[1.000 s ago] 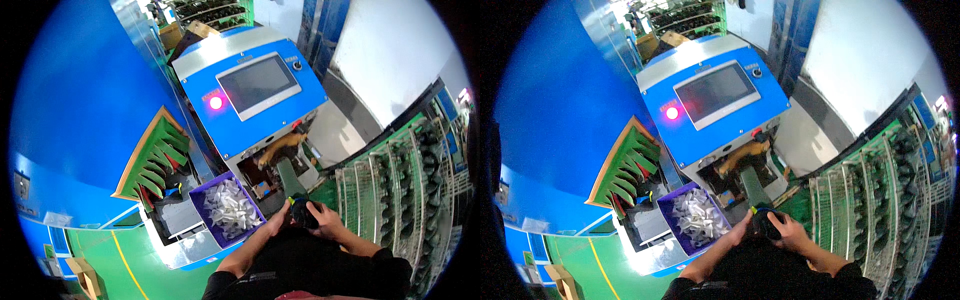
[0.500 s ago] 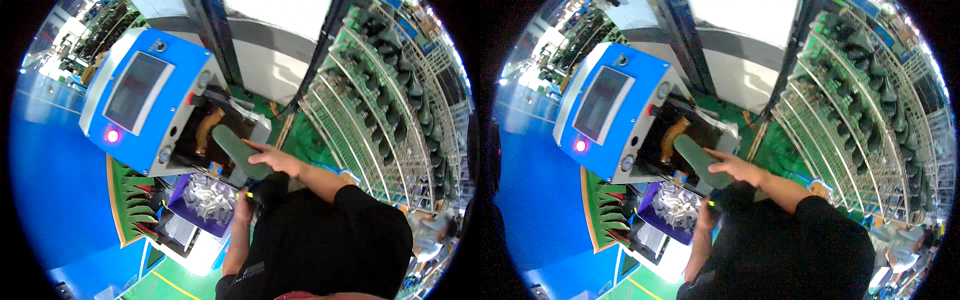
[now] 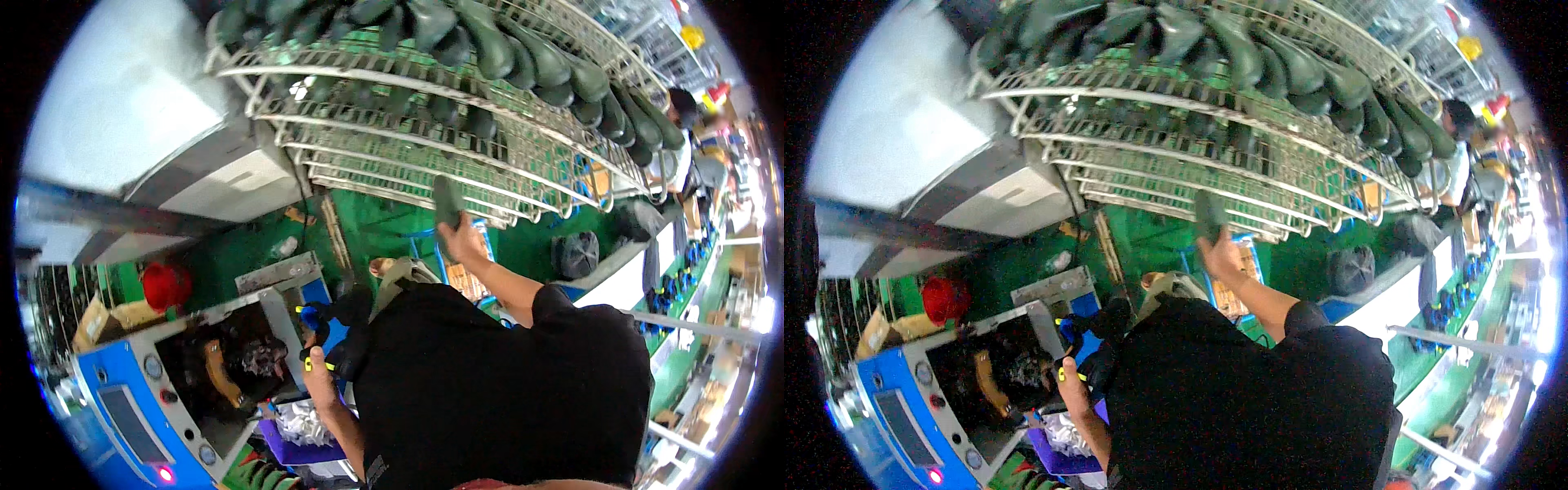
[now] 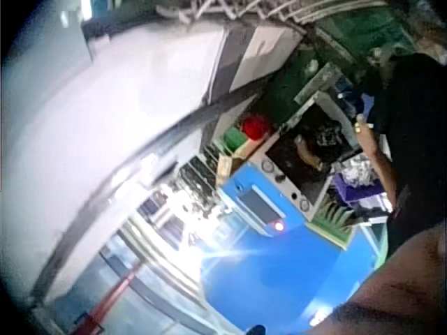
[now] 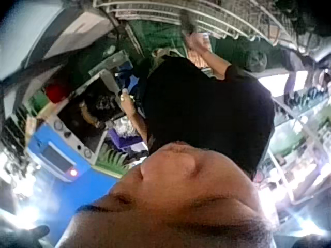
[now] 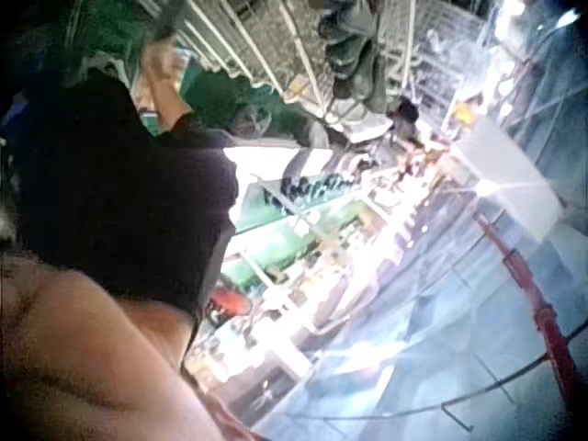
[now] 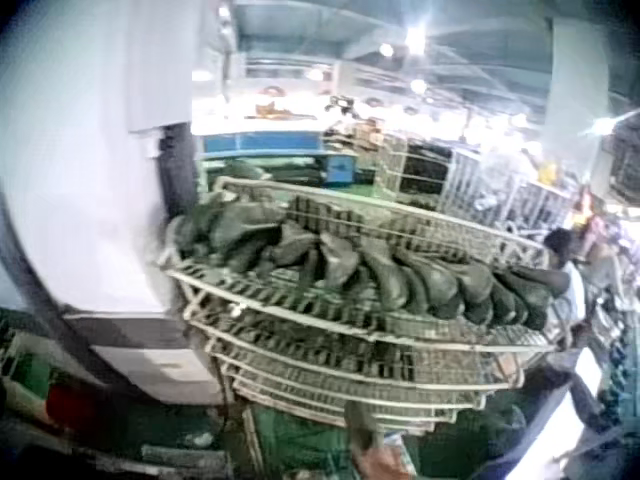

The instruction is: The person repeatedly picks up black slipper-like items from a purple bin, places them into a blue machine, and then removes them to place them onto a metal rack. The process is repeated continuously.

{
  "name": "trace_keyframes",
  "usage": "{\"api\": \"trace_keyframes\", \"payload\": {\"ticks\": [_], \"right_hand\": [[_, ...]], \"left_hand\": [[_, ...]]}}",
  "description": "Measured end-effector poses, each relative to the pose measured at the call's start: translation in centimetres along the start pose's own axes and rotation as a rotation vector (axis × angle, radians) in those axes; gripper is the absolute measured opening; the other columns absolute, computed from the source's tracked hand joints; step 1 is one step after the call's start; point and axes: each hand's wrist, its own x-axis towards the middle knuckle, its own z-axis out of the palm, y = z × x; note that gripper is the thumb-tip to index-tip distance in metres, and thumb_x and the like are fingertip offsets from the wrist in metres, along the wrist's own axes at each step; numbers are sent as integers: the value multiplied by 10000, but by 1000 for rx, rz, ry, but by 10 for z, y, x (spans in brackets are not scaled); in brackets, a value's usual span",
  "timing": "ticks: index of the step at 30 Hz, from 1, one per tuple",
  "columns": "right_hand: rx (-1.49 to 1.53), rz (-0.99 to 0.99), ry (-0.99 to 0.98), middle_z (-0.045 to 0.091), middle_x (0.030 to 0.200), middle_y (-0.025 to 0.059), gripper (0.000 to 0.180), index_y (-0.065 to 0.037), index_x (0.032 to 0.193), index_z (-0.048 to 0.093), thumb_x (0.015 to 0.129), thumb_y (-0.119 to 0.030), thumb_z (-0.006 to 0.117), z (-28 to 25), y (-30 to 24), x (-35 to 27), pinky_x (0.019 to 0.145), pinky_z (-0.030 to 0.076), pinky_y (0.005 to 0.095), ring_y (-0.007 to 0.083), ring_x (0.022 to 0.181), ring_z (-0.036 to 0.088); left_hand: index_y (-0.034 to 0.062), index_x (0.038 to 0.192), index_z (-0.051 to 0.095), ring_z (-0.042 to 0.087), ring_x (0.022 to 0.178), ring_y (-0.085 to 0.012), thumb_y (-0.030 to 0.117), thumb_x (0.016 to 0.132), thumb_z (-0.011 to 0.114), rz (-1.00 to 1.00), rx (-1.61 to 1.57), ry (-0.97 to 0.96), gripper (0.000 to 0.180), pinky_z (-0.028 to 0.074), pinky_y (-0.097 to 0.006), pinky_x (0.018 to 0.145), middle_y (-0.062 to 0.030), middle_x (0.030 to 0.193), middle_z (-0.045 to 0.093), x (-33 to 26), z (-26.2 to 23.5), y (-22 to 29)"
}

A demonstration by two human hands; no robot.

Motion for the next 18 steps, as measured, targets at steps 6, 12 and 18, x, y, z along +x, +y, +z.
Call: {"api": "trace_keyframes", "payload": {"ticks": [6, 12, 18], "right_hand": [[-197, 57, 440, 348, 1525, 302, 951, -47, 1626, 60, 936, -255, 681, -117, 124, 79, 1017, 470, 491, 494, 1292, 485], [-163, 217, 512, 578, 1346, 230, 566, -42, 1448, 496, 952, -269, 649, -176, 199, 244, 1022, 462, 487, 447, 1199, 572], [-395, 334, 492, 588, 1363, 201, 491, -75, 1395, 568, 984, -340, 603, -195, 188, 293, 1035, 458, 485, 408, 1201, 586]], "left_hand": [[-13, 1236, 680, 616, 916, -161, 402, 955, 688, -44, 218, -129, 501, 499, -315, 811, -55, 1086, 683, 39, 45, 45], [-3, 1114, 694, 592, 814, -132, 342, 911, 748, -81, 312, -175, 404, 474, -298, 718, -20, 949, 668, 40, 99, 98], [4, 1035, 683, 568, 769, -123, 314, 890, 751, -195, 139, -47, 348, 443, -303, 666, -7, 884, 632, 41, 105, 84]]}}
